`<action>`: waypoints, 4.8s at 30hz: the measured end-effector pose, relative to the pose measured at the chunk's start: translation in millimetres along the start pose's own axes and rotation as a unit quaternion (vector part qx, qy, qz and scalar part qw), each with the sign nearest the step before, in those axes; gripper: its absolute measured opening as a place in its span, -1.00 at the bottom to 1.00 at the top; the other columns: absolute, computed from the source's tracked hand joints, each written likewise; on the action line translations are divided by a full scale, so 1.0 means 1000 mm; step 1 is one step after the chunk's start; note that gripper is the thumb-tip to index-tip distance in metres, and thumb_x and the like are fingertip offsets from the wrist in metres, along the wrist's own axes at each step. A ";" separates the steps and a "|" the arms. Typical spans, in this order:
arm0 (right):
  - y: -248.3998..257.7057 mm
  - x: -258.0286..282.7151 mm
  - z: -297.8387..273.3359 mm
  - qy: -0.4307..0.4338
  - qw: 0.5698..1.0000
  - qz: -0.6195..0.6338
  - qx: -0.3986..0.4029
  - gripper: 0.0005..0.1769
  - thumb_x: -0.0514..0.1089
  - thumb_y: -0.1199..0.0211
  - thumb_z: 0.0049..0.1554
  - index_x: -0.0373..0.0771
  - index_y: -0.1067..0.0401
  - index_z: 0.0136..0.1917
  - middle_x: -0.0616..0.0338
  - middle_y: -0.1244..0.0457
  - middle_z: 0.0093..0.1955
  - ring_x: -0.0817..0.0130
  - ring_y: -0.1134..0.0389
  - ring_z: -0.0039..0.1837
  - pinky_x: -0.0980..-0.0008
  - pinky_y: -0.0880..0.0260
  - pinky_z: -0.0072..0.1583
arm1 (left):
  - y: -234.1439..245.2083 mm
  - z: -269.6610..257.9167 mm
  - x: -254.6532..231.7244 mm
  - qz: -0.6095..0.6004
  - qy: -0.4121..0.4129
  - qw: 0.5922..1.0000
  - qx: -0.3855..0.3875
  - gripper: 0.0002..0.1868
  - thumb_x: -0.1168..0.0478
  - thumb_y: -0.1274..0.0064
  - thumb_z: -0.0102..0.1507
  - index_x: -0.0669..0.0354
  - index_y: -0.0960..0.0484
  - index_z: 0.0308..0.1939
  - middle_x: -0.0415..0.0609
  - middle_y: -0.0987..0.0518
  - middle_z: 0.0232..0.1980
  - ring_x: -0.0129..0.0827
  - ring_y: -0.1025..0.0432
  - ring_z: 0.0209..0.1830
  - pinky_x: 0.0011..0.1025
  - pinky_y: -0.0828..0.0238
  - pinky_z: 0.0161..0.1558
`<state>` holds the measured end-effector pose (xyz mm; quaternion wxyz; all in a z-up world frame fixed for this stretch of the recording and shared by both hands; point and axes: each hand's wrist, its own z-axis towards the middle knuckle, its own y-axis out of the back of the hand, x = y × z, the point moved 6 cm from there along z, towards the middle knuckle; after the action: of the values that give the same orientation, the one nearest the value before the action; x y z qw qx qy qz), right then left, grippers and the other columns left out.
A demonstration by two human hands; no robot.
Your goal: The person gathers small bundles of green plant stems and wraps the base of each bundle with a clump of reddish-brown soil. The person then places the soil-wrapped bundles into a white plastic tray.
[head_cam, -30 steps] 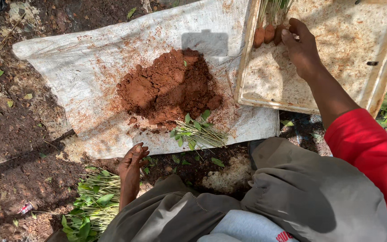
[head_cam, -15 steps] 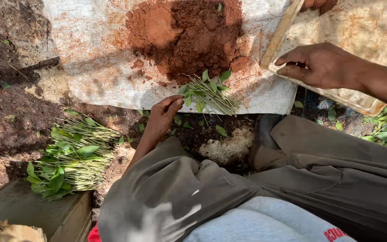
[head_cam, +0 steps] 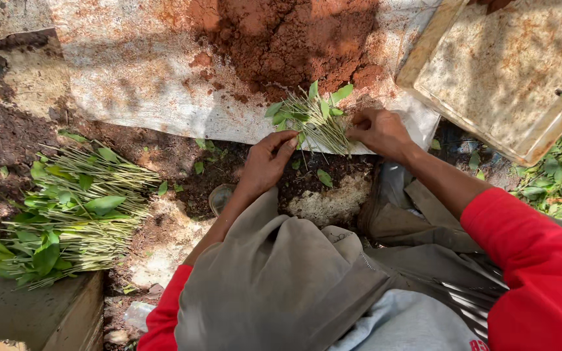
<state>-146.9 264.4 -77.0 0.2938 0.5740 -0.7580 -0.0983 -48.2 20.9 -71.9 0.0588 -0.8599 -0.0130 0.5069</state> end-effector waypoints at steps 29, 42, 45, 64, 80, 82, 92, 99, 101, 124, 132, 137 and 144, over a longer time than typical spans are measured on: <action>0.005 0.027 -0.009 0.045 0.984 0.144 0.092 -0.58 0.02 -0.30 0.17 -0.28 -0.46 0.19 -0.18 -0.33 -0.01 0.03 -0.36 0.02 0.11 -0.41 0.00 | -0.057 0.022 -0.025 0.237 -0.084 0.962 0.106 -0.63 0.10 0.32 0.45 0.03 -0.41 0.29 0.14 -0.43 0.29 0.22 -0.43 0.17 0.18 -0.50 0.04; 0.006 0.025 0.003 0.095 0.995 0.023 -0.005 -0.60 -0.02 -0.35 0.12 -0.21 -0.47 0.17 -0.18 -0.36 0.00 -0.17 -0.37 0.12 -0.14 -0.36 0.11 | -0.068 0.024 -0.038 0.293 -0.118 0.943 0.107 -0.70 0.18 0.25 0.40 0.06 -0.50 0.14 0.00 -0.50 0.23 0.00 -0.53 0.06 -0.06 -0.56 -0.01; 0.009 0.028 0.001 0.120 0.992 0.006 -0.037 -0.63 -0.08 -0.31 0.18 -0.32 -0.46 0.19 -0.28 -0.34 0.03 -0.27 -0.36 0.12 -0.15 -0.35 0.15 | -0.068 0.028 -0.034 0.269 -0.105 0.953 0.094 -0.72 0.18 0.22 0.38 0.07 -0.55 0.09 -0.01 -0.53 0.20 -0.04 -0.57 0.00 -0.10 -0.58 -0.04; 0.003 0.003 0.012 0.120 0.986 0.116 0.026 -0.83 -0.12 -0.22 0.28 -0.25 -0.50 0.04 -0.06 -0.38 -0.17 0.21 -0.40 -0.10 0.20 -0.39 -0.04 | -0.057 0.021 -0.052 0.240 -0.115 0.962 0.061 -0.72 0.26 0.25 0.37 0.16 -0.56 0.06 0.11 -0.52 0.22 0.09 -0.51 0.10 -0.05 -0.54 0.00; 0.014 0.008 0.015 0.124 0.990 -0.033 0.059 -0.77 -0.03 -0.23 0.26 -0.24 -0.48 0.02 -0.06 -0.35 -0.10 -0.06 -0.40 0.00 -0.05 -0.36 0.06 | -0.079 0.014 -0.045 0.314 -0.196 0.923 0.108 -0.69 0.34 0.23 0.29 0.16 -0.56 0.05 0.08 -0.54 0.17 -0.07 -0.60 -0.16 -0.29 -0.60 -0.36; 0.015 0.016 0.012 0.136 0.987 -0.060 0.060 -0.73 -0.01 -0.27 0.24 -0.28 -0.49 0.02 -0.17 -0.32 -0.03 -0.21 -0.37 0.05 -0.13 -0.35 0.06 | -0.082 0.014 -0.045 0.335 -0.220 0.910 0.104 -0.69 0.34 0.22 0.29 0.12 -0.56 0.04 0.03 -0.53 0.18 -0.10 -0.60 -0.16 -0.31 -0.59 -0.39; 0.029 0.035 0.004 0.070 0.981 -0.139 0.116 -0.72 0.00 -0.08 0.30 -0.19 -0.45 0.12 -0.11 -0.39 -0.10 -0.20 -0.40 0.05 -0.20 -0.29 0.21 | -0.094 0.028 -0.029 0.414 -0.167 0.879 0.168 -0.64 0.33 0.19 0.21 0.13 -0.60 0.03 0.06 -0.50 0.25 -0.15 -0.61 -0.32 -0.43 -0.48 -0.57; 0.107 0.081 -0.036 -0.028 0.934 -0.315 0.165 -0.69 0.07 0.06 0.31 -0.10 -0.41 0.07 0.04 -0.31 -0.22 0.10 -0.28 -0.18 0.10 -0.18 -0.08 | -0.097 0.043 0.010 0.377 -0.252 0.891 -0.008 -0.84 0.22 0.12 0.27 -0.01 -0.58 -0.35 -0.20 -0.50 -0.62 -0.31 -0.38 -0.75 -0.24 -0.37 -0.74; 0.118 0.089 -0.041 -0.031 0.957 -0.259 0.126 -0.67 0.07 0.00 0.29 -0.17 -0.43 0.05 0.03 -0.33 -0.17 0.12 -0.29 -0.14 0.11 -0.18 -0.06 | -0.089 0.042 -0.008 0.352 -0.197 0.915 0.036 -0.74 0.07 0.23 0.29 0.01 -0.57 -0.14 -0.11 -0.57 -0.31 -0.13 -0.47 -0.55 -0.11 -0.41 -0.55; -0.049 0.136 -0.017 0.063 0.887 0.406 0.208 -0.62 0.00 -0.30 0.08 -0.29 -0.51 0.07 -0.08 -0.25 0.15 -0.02 -0.16 0.37 -0.05 0.08 0.46 | 0.016 0.028 0.006 -0.352 -0.113 0.927 -0.058 -0.69 0.10 0.02 0.41 0.31 -0.63 -0.14 0.28 -0.60 -0.37 -0.35 -0.55 -0.54 -0.47 -0.59 -0.49; -0.051 0.200 -0.034 0.079 0.803 0.588 -0.054 -0.10 0.57 0.32 0.09 -0.14 -0.22 0.33 0.04 -0.15 0.29 -0.11 0.00 0.54 -0.23 0.32 0.53 | 0.053 -0.008 -0.060 -0.263 -0.134 0.936 -0.191 -0.55 0.01 0.20 0.48 0.34 -0.44 0.22 0.38 -0.47 0.17 0.18 -0.24 0.35 0.29 -0.17 0.36; -0.047 0.238 -0.054 0.163 0.892 0.399 -0.135 -0.29 0.37 0.32 0.24 -0.21 -0.20 0.30 -0.13 -0.14 0.27 -0.16 -0.09 0.45 -0.25 0.15 0.48 | 0.053 -0.018 -0.066 -0.248 -0.144 0.938 -0.195 -0.59 0.06 0.24 0.49 0.26 -0.39 0.29 0.34 -0.46 0.21 0.20 -0.25 0.36 0.30 -0.22 0.35; -0.071 0.235 -0.076 0.369 0.879 -0.106 -0.283 -0.69 -0.21 -0.08 0.32 -0.39 -0.38 0.27 -0.15 -0.32 -0.13 0.03 -0.43 -0.06 0.15 -0.50 -0.04 | 0.063 -0.014 -0.044 -0.269 -0.162 0.926 -0.211 -0.55 0.04 0.25 0.50 0.16 -0.28 0.40 0.29 -0.37 0.33 0.24 -0.17 0.41 0.34 -0.14 0.39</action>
<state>-86.6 38.0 28.4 0.6903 0.5378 -0.4689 -0.1201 -59.6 -46.3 -34.3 0.0074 -0.7228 -0.3600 0.5899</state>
